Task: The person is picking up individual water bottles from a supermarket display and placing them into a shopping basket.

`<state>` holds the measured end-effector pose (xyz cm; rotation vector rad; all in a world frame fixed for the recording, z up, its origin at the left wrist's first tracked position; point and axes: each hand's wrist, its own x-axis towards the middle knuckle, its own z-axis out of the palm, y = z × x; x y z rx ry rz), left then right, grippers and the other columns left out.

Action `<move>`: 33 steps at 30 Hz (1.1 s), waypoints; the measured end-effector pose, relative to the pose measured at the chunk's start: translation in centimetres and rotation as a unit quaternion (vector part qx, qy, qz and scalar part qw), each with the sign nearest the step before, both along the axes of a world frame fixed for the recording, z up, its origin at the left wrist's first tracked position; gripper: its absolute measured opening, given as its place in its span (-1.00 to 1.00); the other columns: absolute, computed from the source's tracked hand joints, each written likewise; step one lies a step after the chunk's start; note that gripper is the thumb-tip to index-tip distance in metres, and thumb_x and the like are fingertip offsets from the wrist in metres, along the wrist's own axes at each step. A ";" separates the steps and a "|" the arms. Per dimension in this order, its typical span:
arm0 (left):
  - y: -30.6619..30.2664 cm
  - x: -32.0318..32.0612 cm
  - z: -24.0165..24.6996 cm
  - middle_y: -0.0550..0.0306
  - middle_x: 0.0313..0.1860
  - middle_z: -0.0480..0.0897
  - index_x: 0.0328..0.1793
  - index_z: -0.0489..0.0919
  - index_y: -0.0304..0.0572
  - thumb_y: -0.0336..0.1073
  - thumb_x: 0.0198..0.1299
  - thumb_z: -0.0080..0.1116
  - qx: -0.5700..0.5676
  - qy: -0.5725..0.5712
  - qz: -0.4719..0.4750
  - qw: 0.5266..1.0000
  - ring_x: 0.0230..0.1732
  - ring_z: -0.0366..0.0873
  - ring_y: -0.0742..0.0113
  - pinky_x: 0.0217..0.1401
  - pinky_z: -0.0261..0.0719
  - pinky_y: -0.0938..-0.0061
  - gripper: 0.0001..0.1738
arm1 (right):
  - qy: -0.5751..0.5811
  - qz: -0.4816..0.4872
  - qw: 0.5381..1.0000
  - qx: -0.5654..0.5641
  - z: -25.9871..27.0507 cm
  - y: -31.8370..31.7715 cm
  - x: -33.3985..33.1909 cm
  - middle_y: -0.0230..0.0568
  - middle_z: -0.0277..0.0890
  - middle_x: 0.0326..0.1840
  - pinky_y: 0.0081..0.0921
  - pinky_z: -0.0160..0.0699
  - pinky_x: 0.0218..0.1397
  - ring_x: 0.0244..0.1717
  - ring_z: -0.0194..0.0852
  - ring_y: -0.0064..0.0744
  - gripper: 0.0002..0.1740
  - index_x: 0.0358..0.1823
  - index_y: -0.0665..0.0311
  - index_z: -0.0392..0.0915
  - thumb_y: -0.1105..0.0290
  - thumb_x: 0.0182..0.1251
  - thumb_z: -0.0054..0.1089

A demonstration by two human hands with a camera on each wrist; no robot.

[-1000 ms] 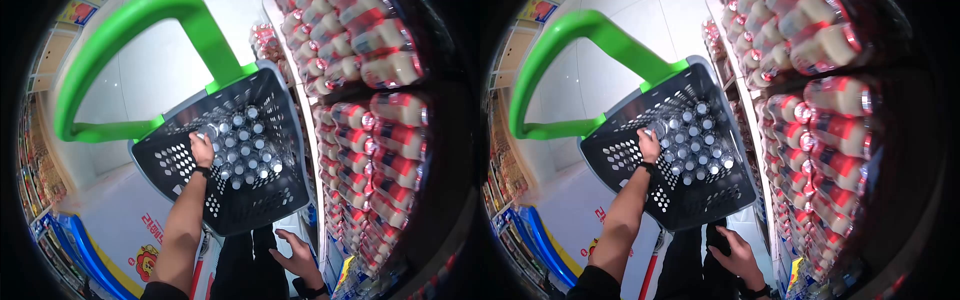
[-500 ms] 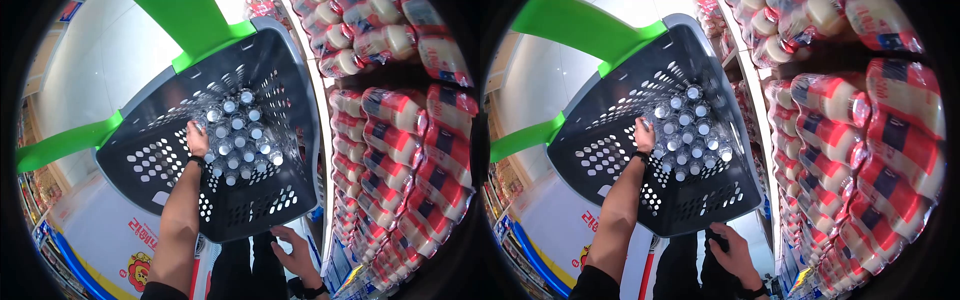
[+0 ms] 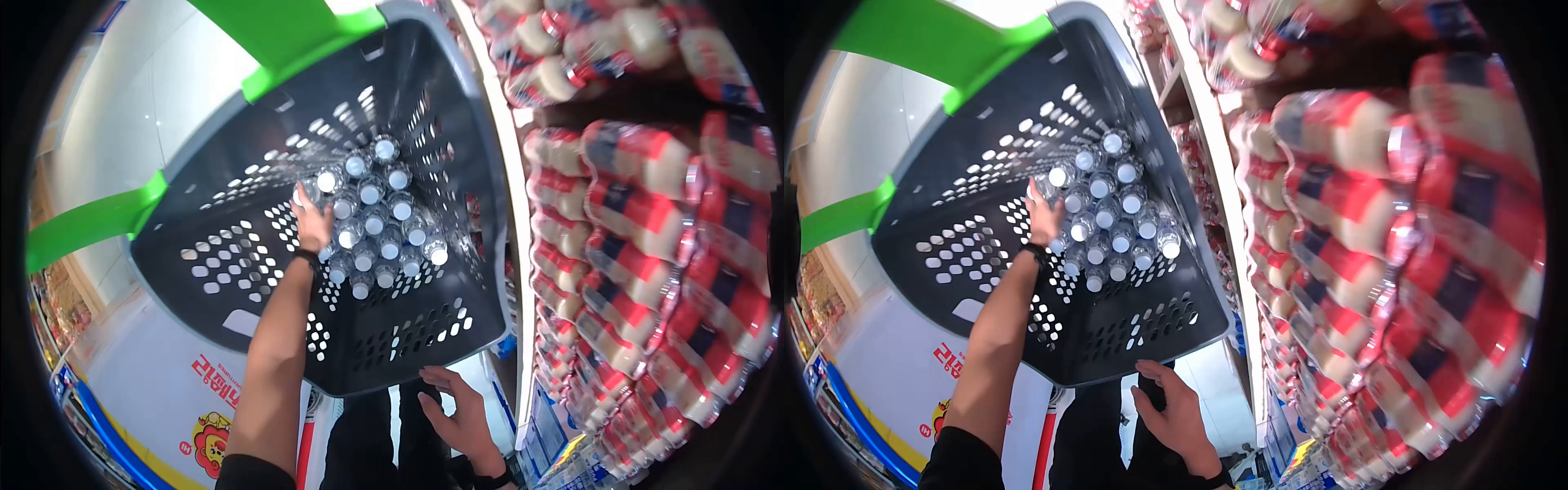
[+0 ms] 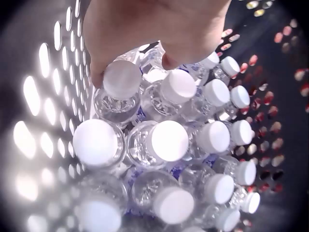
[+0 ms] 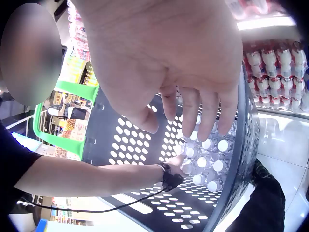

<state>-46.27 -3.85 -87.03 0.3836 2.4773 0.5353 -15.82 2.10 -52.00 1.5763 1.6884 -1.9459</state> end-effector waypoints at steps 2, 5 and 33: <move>-0.9 1.9 2.2 -0.69 0.59 0.01 0.74 -0.13 0.00 -0.24 0.25 0.29 0.032 0.037 -0.009 0.999 0.45 0.29 -0.63 0.53 0.37 0.00 0.06 | 0.017 0.001 1.000 0.014 2.1 0.1 0.1 0.02 0.70 0.13 -0.30 0.62 0.26 0.17 0.71 -0.10 -0.53 0.24 0.40 0.51 0.49 0.32 0.39; -2.7 7.1 5.7 -0.68 0.57 0.07 0.70 0.04 -0.21 -0.25 0.22 0.31 0.019 0.106 -0.062 0.992 0.45 0.30 -0.58 0.54 0.33 -0.02 -0.02 | 0.046 -0.015 0.997 0.059 6.2 0.7 0.7 0.02 0.70 0.14 -0.30 0.62 0.27 0.17 0.72 -0.11 -0.48 0.28 0.40 0.47 0.48 0.31 0.39; -11.2 27.6 56.2 0.17 -0.04 0.64 0.22 0.50 -0.11 -0.17 0.53 0.09 0.177 -0.327 -0.069 0.926 -0.08 0.72 0.31 -0.14 0.63 0.44 -0.72 | 0.104 0.039 0.893 0.436 51.2 1.3 32.8 -0.06 0.67 -0.07 -0.25 0.64 0.04 -0.04 0.68 -0.01 -0.62 0.11 0.23 0.59 0.19 0.39 0.33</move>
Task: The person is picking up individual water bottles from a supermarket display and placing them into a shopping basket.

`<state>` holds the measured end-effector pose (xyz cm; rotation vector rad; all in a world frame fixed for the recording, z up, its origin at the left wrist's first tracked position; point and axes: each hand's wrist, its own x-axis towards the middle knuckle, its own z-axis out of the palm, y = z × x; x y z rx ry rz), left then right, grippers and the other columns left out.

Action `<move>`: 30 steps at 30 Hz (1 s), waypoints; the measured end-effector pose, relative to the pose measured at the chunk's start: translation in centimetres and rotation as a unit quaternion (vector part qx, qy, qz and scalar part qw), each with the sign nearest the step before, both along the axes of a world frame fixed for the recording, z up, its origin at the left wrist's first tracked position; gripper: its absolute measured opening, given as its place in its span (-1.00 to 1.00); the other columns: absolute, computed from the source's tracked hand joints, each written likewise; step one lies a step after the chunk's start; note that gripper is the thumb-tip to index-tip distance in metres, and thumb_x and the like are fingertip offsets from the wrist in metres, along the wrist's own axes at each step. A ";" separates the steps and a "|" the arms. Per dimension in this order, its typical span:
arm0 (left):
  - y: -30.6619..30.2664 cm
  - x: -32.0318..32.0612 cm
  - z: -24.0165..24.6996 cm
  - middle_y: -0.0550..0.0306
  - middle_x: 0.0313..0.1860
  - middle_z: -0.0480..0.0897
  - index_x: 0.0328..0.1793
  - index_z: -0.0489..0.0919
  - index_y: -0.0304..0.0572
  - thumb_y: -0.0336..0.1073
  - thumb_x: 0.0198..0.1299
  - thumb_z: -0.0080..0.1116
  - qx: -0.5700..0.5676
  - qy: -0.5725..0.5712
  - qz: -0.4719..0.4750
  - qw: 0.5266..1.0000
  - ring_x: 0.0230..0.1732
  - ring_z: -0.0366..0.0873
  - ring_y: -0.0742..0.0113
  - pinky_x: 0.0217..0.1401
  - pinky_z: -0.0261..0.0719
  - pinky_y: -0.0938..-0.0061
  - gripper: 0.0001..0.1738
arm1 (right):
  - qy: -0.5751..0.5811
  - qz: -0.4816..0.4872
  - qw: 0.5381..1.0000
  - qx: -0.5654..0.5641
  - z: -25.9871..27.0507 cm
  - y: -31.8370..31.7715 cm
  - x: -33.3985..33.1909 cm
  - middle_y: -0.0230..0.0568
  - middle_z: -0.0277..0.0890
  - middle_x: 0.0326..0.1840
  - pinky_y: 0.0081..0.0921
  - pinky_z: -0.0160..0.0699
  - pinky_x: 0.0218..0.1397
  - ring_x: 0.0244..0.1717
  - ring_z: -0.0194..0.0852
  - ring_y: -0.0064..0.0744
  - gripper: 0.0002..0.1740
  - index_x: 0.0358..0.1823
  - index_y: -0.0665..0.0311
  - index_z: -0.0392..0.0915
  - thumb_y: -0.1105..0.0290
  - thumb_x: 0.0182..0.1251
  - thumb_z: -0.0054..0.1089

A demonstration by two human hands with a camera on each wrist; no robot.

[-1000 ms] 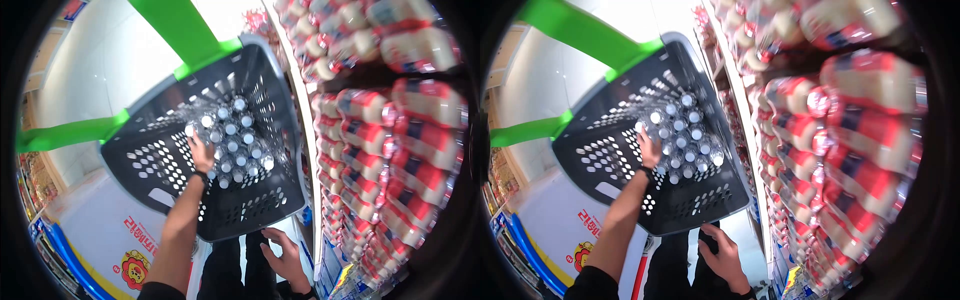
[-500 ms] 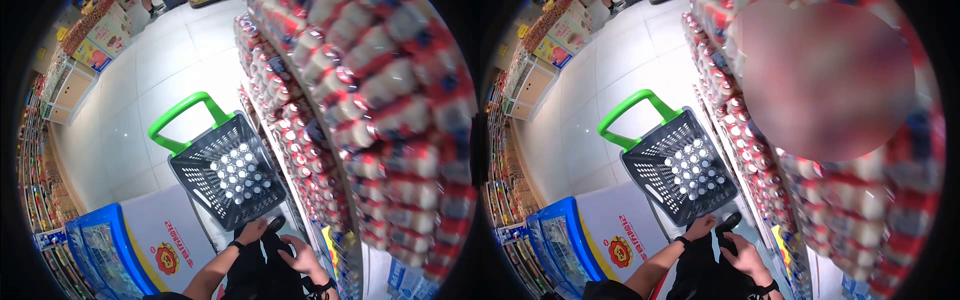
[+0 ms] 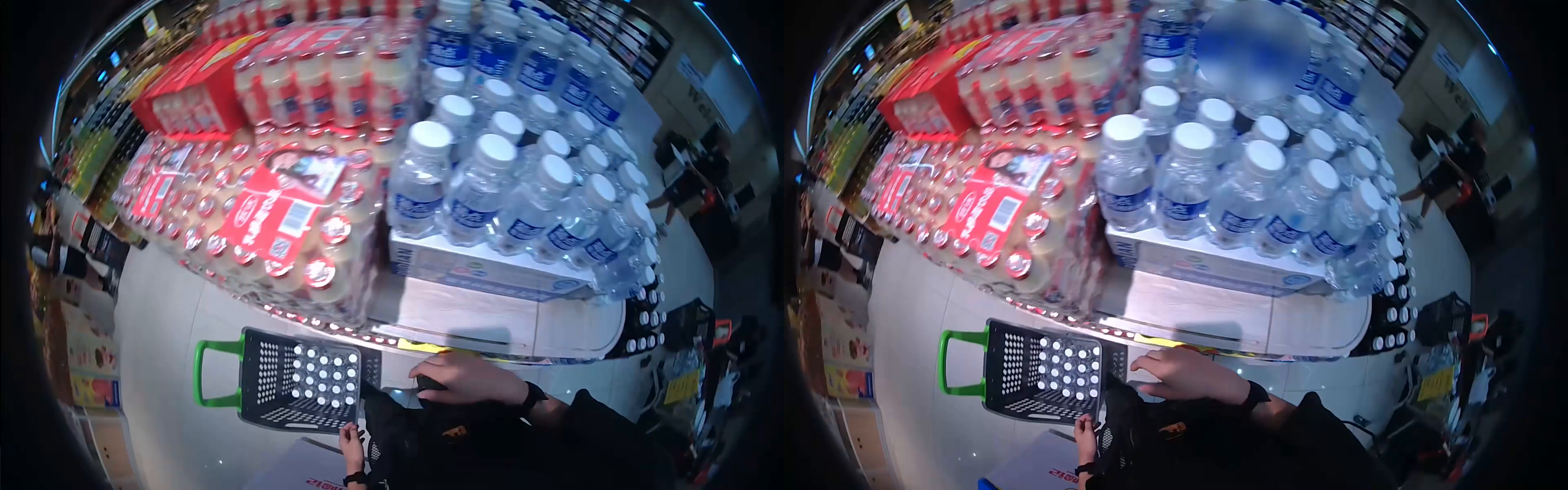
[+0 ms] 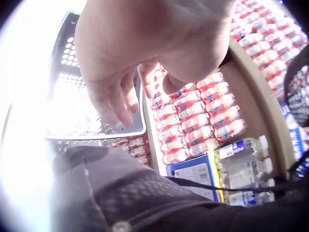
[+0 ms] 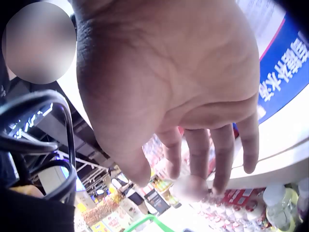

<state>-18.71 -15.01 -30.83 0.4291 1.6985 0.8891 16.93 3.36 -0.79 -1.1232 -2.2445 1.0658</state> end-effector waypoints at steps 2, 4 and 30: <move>0.9 0.9 0.7 0.18 -0.06 0.64 0.21 0.51 -0.12 -0.20 0.52 0.12 0.011 -0.013 0.003 1.000 -0.14 0.68 0.36 -0.16 0.61 0.46 -0.73 | 0.062 -0.060 0.996 0.032 2.1 -0.3 3.1 -0.09 0.68 -0.14 -0.26 0.65 -0.05 -0.12 0.69 -0.04 -0.69 0.04 0.24 0.62 0.28 0.36 0.35; 3.0 2.7 2.2 0.18 -0.06 0.65 0.20 0.51 -0.16 -0.21 0.52 0.12 0.050 -0.003 -0.045 0.998 -0.17 0.64 0.40 -0.16 0.59 0.49 -0.74 | 0.119 -0.122 0.983 0.069 3.5 -1.1 6.4 -0.12 0.70 -0.20 -0.27 0.66 -0.13 -0.21 0.71 -0.06 -0.76 -0.03 0.26 0.65 0.37 0.32 0.36; 12.3 14.5 13.0 0.08 -0.14 0.71 0.13 0.57 -0.38 -0.29 0.50 0.15 0.174 0.128 -0.379 0.900 -0.12 0.65 0.37 0.04 0.59 0.48 -0.73 | 0.199 -0.677 0.681 0.198 -2.9 -4.3 36.7 0.05 0.44 0.39 -0.23 0.49 0.39 0.34 0.53 -0.09 0.02 0.48 0.38 0.24 0.31 -0.03 0.60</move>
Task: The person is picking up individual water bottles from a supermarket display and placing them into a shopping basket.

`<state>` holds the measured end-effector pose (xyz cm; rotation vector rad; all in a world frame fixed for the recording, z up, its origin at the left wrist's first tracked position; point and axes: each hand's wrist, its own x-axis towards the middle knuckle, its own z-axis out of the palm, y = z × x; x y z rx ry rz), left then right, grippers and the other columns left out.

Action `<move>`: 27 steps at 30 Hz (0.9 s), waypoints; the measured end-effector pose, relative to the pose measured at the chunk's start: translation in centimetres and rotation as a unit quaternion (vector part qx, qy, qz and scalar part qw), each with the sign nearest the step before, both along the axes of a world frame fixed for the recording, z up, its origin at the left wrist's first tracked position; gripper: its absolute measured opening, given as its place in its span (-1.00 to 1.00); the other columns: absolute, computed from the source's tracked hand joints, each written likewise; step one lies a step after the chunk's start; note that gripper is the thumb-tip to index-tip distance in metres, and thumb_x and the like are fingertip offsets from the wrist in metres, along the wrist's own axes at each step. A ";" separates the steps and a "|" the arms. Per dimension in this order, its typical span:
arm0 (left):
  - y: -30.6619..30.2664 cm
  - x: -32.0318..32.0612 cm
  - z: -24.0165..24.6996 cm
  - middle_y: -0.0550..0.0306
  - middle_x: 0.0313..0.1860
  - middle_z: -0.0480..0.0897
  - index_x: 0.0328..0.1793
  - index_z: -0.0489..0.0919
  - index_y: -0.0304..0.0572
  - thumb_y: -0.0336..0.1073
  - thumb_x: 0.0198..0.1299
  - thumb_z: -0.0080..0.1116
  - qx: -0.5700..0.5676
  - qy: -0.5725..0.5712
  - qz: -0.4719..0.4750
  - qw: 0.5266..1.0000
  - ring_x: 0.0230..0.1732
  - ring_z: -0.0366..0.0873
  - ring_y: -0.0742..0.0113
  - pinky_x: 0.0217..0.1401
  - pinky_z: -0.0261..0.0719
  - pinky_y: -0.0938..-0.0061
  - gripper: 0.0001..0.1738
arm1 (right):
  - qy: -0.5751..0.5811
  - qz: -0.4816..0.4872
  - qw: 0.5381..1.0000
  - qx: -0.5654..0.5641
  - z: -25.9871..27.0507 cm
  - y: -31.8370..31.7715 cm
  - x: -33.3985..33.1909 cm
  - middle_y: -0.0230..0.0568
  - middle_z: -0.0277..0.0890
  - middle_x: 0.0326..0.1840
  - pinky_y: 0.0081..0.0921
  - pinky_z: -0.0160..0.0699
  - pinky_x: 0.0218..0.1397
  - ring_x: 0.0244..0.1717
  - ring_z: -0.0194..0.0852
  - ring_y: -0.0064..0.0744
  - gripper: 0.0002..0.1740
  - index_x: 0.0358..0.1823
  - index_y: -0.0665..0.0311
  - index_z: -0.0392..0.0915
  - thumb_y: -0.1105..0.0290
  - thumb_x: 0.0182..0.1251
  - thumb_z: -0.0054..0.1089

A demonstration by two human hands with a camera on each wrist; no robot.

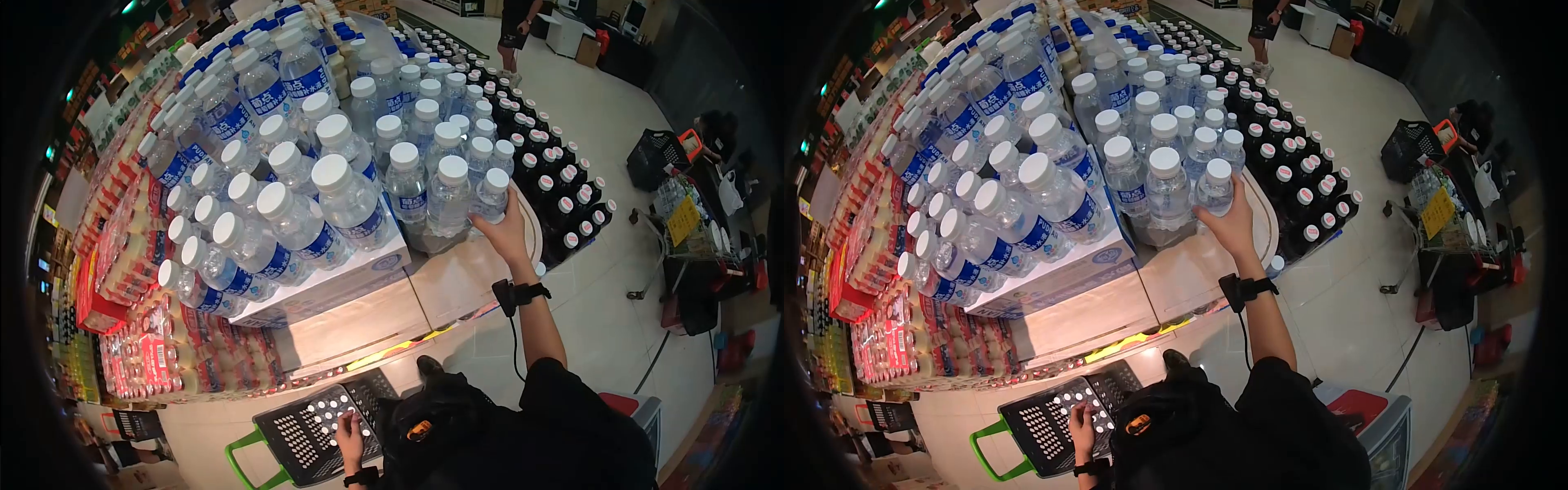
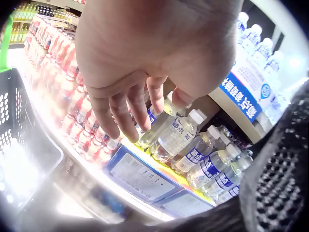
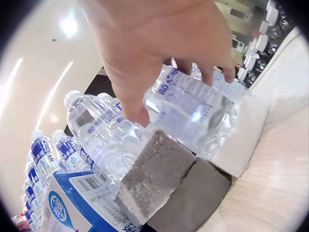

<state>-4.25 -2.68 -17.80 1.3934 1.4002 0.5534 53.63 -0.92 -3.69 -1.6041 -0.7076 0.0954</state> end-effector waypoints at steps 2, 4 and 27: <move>0.0 -0.3 1.3 0.06 -0.12 0.72 0.15 0.57 -0.38 -0.30 0.50 0.14 0.005 0.017 -0.010 1.000 -0.11 0.66 0.36 0.05 0.59 0.47 -0.73 | 0.008 -0.017 1.000 0.019 -0.8 -0.5 -0.2 0.01 0.46 0.37 -0.25 0.52 0.37 0.31 0.55 -0.13 0.01 0.46 0.39 0.25 0.36 -0.04 0.62; 0.4 -0.3 3.0 -0.05 -0.06 0.74 0.18 0.58 -0.37 -0.31 0.48 0.15 0.061 0.063 -0.044 0.995 -0.07 0.69 0.33 0.00 0.63 0.43 -0.71 | 0.032 -0.025 0.994 0.101 -1.1 -1.1 -0.4 -0.06 0.46 0.35 -0.29 0.54 0.37 0.29 0.56 -0.21 -0.02 0.44 0.40 0.27 0.47 -0.05 0.63; 2.2 -3.4 36.1 0.27 -0.42 0.37 -0.03 0.78 -0.11 0.33 -0.31 0.66 0.583 -0.134 -0.139 0.789 -0.44 0.33 0.31 -0.41 0.25 0.45 -0.19 | -0.186 0.793 0.578 -0.042 22.9 1.0 -37.9 -0.13 0.71 -0.04 -0.29 0.73 -0.11 -0.14 0.76 -0.06 -0.08 0.36 0.26 0.42 0.04 -0.03 0.61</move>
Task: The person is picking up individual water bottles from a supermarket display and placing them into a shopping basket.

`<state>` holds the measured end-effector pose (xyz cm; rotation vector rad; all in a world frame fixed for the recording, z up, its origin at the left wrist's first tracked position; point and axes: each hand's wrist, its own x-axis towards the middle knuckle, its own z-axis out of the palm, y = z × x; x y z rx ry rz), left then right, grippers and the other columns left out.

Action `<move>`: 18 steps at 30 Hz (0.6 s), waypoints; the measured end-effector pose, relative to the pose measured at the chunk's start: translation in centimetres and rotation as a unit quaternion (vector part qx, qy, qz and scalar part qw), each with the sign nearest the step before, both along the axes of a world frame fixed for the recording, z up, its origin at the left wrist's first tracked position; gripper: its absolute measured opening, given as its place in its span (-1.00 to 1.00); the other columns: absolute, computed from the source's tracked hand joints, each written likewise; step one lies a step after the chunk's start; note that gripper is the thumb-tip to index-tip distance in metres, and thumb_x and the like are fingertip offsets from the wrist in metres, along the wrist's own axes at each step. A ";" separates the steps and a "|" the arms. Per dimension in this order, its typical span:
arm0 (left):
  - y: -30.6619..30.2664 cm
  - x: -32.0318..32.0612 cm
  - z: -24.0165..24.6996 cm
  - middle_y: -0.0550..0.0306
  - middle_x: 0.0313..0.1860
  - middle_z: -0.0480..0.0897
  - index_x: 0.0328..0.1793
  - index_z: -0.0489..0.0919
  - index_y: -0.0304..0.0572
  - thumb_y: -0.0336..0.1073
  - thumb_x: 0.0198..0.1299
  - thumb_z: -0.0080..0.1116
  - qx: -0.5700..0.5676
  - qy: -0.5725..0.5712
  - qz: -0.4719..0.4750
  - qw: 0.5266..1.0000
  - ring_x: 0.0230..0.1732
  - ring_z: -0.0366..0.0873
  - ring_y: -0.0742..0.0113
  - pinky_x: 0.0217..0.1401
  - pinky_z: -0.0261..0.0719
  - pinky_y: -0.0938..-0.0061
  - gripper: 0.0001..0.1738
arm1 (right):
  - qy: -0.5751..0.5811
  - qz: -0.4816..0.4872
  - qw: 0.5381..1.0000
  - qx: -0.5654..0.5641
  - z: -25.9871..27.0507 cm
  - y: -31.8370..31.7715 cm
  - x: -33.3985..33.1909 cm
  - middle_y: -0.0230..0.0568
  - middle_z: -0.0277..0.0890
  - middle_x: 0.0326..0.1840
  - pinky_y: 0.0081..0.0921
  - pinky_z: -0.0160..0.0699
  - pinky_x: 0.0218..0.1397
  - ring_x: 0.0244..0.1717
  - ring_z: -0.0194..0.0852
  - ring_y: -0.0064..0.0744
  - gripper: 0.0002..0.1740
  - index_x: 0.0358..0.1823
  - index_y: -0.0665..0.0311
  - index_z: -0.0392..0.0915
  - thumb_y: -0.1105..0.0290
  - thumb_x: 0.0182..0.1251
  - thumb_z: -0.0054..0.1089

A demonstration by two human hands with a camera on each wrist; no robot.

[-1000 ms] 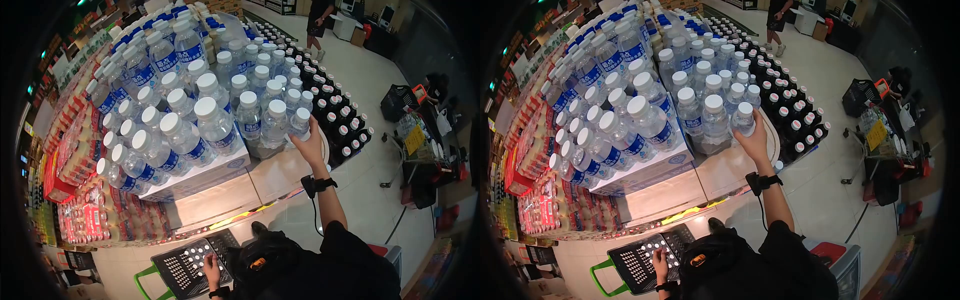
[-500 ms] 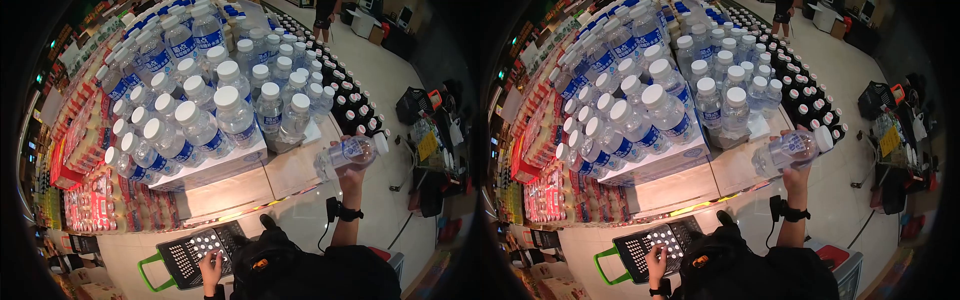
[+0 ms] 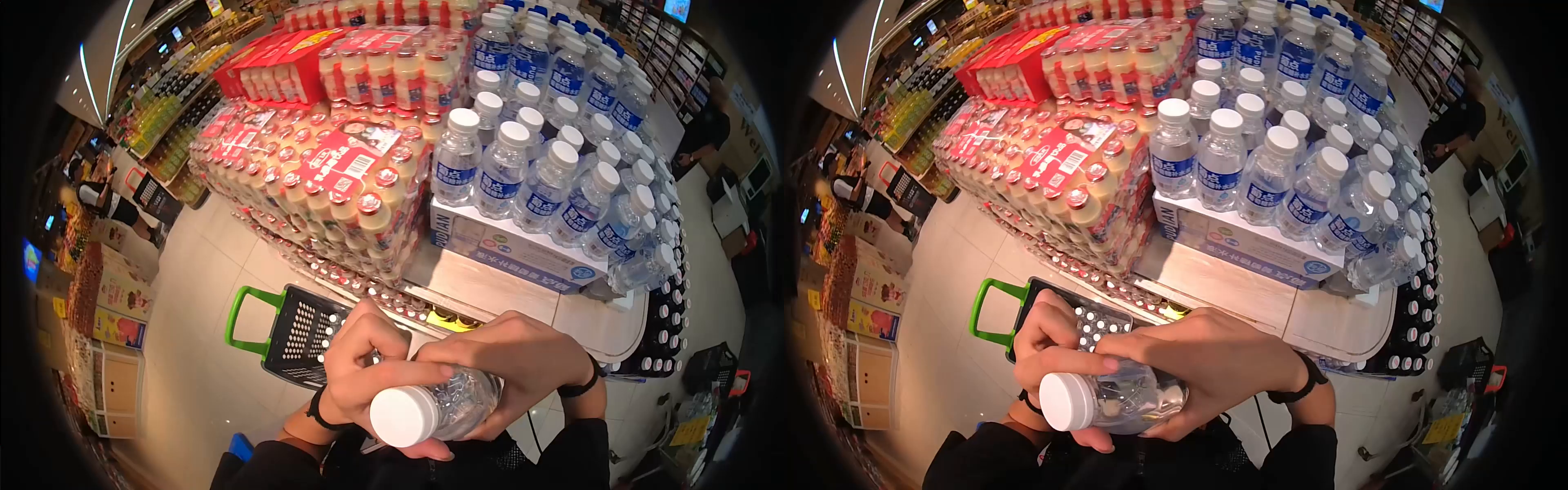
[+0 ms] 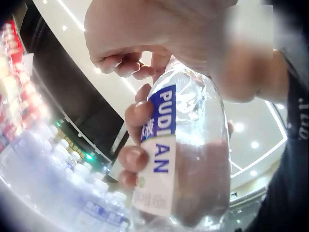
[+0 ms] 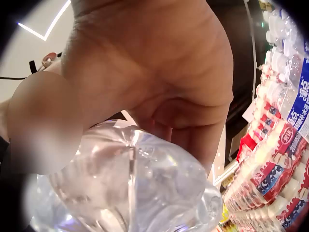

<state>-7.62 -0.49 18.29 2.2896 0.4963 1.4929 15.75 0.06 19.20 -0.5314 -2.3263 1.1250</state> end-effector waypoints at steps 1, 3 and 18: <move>-0.1 -1.2 -0.9 0.27 -0.42 0.37 -0.03 0.78 -0.11 0.33 -0.31 0.66 -0.002 -0.007 0.012 1.000 -0.44 0.33 0.31 -0.41 0.25 0.45 -0.19 | -0.041 0.039 0.998 -0.020 0.5 0.5 -1.0 -0.14 0.71 -0.03 -0.29 0.73 -0.12 -0.13 0.76 -0.06 -0.06 0.40 0.24 0.39 0.04 0.00 0.60; -0.4 -3.4 -3.5 0.23 -0.49 0.45 -0.14 0.74 -0.17 0.13 -0.20 0.65 -0.094 -0.089 -0.068 0.989 -0.55 0.41 0.32 -0.54 0.32 0.45 -0.38 | -0.086 0.058 0.994 -0.030 -0.4 1.1 -3.6 -0.09 0.68 0.06 -0.30 0.72 -0.01 -0.02 0.74 -0.04 -0.02 0.46 0.18 0.32 0.07 0.01 0.62; -6.1 -18.4 -5.2 0.06 -0.29 0.59 -0.07 0.57 -0.28 0.53 -0.05 0.31 -0.194 -0.147 0.144 0.959 -0.35 0.61 0.19 -0.28 0.61 0.32 -0.09 | 0.021 -0.079 0.995 0.052 -4.7 -3.1 -15.5 0.01 0.63 0.16 -0.26 0.71 0.18 0.16 0.69 -0.09 -0.15 0.32 0.16 0.60 0.30 -0.13 0.71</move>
